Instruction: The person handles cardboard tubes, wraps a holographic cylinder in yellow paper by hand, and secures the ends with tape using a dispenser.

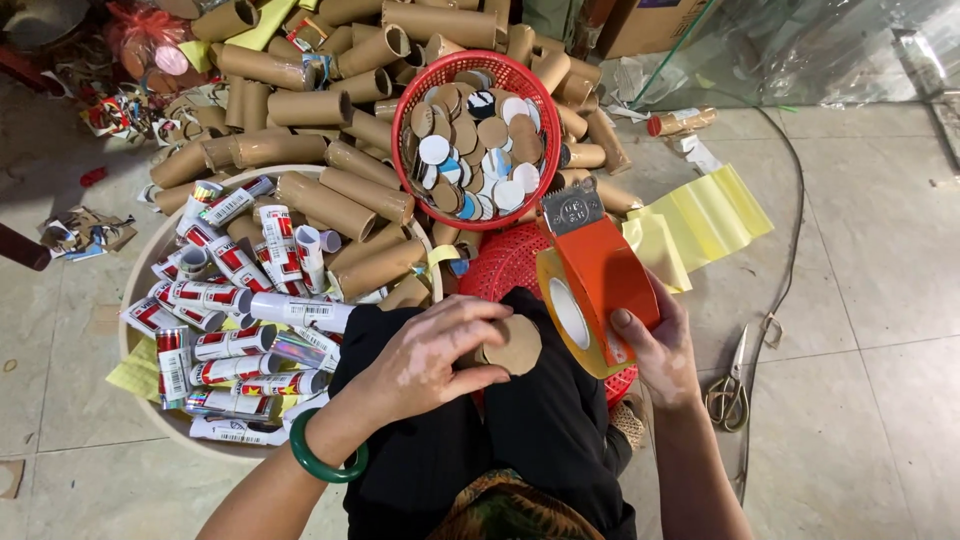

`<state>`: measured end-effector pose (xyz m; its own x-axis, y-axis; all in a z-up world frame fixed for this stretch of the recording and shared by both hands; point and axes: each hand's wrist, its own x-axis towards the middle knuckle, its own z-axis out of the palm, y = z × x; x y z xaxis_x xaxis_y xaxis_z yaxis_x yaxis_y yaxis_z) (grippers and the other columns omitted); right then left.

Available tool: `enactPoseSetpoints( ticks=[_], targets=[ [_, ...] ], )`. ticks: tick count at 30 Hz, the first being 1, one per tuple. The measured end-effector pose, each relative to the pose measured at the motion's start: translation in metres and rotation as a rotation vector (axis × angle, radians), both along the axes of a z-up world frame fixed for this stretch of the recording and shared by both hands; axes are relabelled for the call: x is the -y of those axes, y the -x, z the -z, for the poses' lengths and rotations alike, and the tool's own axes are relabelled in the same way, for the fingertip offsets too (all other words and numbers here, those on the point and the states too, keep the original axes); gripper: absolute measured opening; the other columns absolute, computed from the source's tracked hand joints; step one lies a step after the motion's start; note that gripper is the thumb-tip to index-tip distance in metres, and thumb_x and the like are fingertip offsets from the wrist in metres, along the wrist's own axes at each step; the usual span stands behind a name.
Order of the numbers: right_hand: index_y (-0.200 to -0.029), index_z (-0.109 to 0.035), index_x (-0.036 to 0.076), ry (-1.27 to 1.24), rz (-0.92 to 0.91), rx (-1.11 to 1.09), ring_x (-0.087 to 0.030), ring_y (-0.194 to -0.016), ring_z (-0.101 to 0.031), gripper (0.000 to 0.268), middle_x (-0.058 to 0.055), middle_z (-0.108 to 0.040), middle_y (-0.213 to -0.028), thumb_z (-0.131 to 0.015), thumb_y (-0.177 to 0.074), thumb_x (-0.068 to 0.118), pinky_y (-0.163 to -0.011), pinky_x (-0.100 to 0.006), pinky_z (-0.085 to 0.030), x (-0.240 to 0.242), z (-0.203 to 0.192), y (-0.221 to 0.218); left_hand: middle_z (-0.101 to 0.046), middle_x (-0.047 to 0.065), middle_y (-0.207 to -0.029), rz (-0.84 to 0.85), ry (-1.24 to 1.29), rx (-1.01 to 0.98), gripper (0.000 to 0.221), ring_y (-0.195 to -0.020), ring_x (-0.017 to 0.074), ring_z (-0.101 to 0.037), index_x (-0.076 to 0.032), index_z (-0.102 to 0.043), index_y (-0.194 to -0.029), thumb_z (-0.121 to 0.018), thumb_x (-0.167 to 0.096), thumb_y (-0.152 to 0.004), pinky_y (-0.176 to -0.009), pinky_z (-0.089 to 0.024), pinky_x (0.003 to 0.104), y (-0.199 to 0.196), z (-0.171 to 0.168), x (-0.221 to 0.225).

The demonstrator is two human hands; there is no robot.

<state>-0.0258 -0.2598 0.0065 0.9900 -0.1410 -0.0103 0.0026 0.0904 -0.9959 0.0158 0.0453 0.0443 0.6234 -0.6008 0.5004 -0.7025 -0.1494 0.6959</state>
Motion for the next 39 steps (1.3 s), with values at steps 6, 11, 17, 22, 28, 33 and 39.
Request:
enactPoseSetpoints(
  ticks=[6,11,17,22,28,33,39],
  targets=[
    [-0.147,-0.049,-0.009,-0.011,0.0,0.014,-0.02,-0.119,-0.063,0.075,-0.015,-0.066,-0.129,-0.078,-0.087,0.024,-0.105,-0.033,-0.049,0.015,0.006,0.007,-0.069,0.012,-0.123,0.001,0.022,-0.184,0.061,-0.113,0.0314,-0.071,-0.007,-0.056,-0.132,-0.088,-0.021,-0.081,-0.094,-0.059,0.042,0.002,-0.007,-0.001],
    [-0.15,-0.049,-0.01,0.092,-0.093,0.063,-0.022,-0.11,-0.066,0.077,-0.018,-0.069,-0.121,-0.075,-0.084,0.02,-0.099,-0.034,-0.052,0.041,0.019,0.01,-0.068,0.012,-0.122,0.007,-0.007,-0.203,0.064,-0.111,0.0313,-0.071,-0.008,-0.054,-0.134,-0.087,-0.022,-0.081,-0.094,-0.059,0.041,0.002,-0.012,-0.001],
    [-0.146,-0.05,-0.014,0.119,-0.232,0.209,-0.023,-0.112,-0.069,0.081,-0.019,-0.071,-0.12,-0.078,-0.08,0.024,-0.101,-0.035,-0.054,0.062,0.005,0.009,-0.063,0.015,-0.131,-0.027,-0.082,-0.149,0.067,-0.118,0.0347,-0.066,-0.008,-0.053,-0.135,-0.087,-0.028,-0.081,-0.093,-0.057,0.043,-0.004,-0.028,-0.001],
    [-0.15,-0.049,-0.012,0.125,-0.313,0.134,-0.024,-0.086,-0.069,0.089,-0.024,-0.074,-0.104,-0.084,-0.075,0.02,-0.084,-0.038,-0.054,0.097,0.022,0.023,-0.062,0.016,-0.134,-0.078,-0.127,-0.043,0.071,-0.123,0.0347,-0.063,-0.006,-0.052,-0.138,-0.081,-0.041,-0.084,-0.101,-0.052,0.046,-0.011,-0.025,0.004],
    [-0.145,-0.052,-0.011,0.173,-0.39,0.217,-0.023,-0.108,-0.07,0.092,-0.017,-0.074,-0.117,-0.085,-0.07,0.029,-0.099,-0.034,-0.053,0.075,-0.029,0.018,-0.07,0.008,-0.122,-0.072,0.151,-0.771,0.045,-0.11,0.0185,-0.067,-0.007,-0.066,-0.131,-0.063,-0.036,-0.096,-0.091,-0.055,0.033,-0.032,-0.034,0.026],
    [-0.143,-0.057,-0.01,0.246,-0.456,0.224,-0.024,-0.097,-0.075,0.095,-0.015,-0.078,-0.108,-0.086,-0.066,0.038,-0.092,-0.033,-0.056,0.069,-0.045,0.015,-0.07,0.001,-0.104,0.163,0.382,-1.287,0.03,-0.088,0.0069,-0.064,-0.005,-0.069,-0.124,-0.061,-0.023,-0.102,-0.076,-0.054,0.023,-0.046,-0.024,0.044],
    [-0.141,-0.058,-0.011,0.285,-0.497,0.222,-0.02,-0.077,-0.077,0.094,-0.012,-0.08,-0.091,-0.087,-0.066,0.037,-0.077,-0.031,-0.059,0.068,-0.058,0.013,-0.072,0.003,-0.087,0.044,0.486,-1.181,0.013,-0.074,0.0064,-0.065,-0.001,-0.071,-0.104,-0.067,-0.012,-0.098,-0.066,-0.053,0.022,-0.047,-0.026,0.043]
  ],
)
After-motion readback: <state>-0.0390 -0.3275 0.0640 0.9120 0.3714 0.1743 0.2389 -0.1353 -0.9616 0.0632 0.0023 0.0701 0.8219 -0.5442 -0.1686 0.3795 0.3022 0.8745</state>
